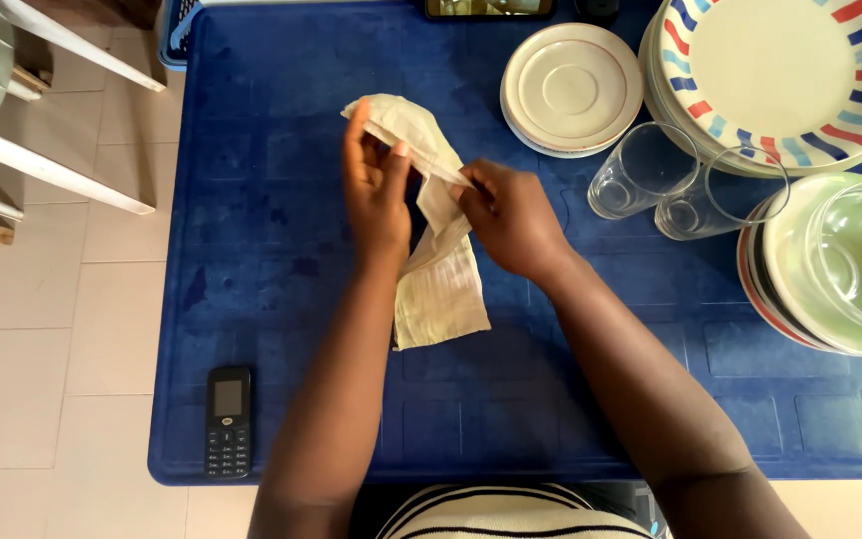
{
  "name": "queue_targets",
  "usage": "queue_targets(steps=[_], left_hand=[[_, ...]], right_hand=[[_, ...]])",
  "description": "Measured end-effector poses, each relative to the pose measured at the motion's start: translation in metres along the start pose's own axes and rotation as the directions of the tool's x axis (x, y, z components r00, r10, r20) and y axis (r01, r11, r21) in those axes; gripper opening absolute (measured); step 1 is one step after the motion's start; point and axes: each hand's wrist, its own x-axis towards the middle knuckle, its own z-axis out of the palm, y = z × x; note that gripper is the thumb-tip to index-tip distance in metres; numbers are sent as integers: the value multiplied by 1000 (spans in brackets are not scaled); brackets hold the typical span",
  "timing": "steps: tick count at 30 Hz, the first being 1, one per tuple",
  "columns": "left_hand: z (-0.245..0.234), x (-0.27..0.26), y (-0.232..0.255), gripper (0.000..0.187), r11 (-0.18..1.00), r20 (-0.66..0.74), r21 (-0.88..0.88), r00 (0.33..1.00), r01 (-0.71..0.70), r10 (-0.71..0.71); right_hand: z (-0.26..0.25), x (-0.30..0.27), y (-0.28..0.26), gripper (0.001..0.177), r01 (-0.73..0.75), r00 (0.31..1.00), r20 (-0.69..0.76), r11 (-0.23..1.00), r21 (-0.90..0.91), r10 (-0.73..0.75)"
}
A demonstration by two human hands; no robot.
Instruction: Wiping a clear glass with a cloth after folding it.
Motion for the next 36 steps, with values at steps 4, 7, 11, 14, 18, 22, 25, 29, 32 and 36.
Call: queue_targets(steps=[4,7,11,14,18,22,25,29,32,36], left_hand=[[-8,5,2,61,993,-69,-75,993,89,-95],[-7,7,11,63,991,-103,-63,987,118,-124],[3,7,31,64,981,-42,-10,980,192,-192],[5,5,10,56,989,-16,-53,990,142,-143],[5,4,-8,49,995,-29,-73,997,75,-77],[10,3,10,35,997,2,19,997,74,-74],[9,3,13,30,997,26,36,997,74,-75],[11,3,24,36,996,-7,-39,996,86,-86],[7,2,22,55,979,76,-117,984,170,-161],[-1,-3,-16,97,940,232,-223,951,257,-205]], right_hand=[[1,-2,-4,13,-48,998,28,999,5,48],[-3,-1,-6,18,-82,994,69,996,23,81],[-8,0,-8,23,4,990,137,996,84,-15],[-6,-2,-9,34,62,992,99,992,108,-72],[-2,-2,-8,42,200,979,-53,978,60,-196],[-8,0,-13,54,300,949,-107,954,17,-296],[-9,0,-6,40,323,942,-91,946,-18,-324],[-5,1,4,38,187,979,-112,973,134,-172],[-1,1,2,32,118,987,-129,971,207,-93],[6,3,13,26,88,985,-169,945,316,-36]])
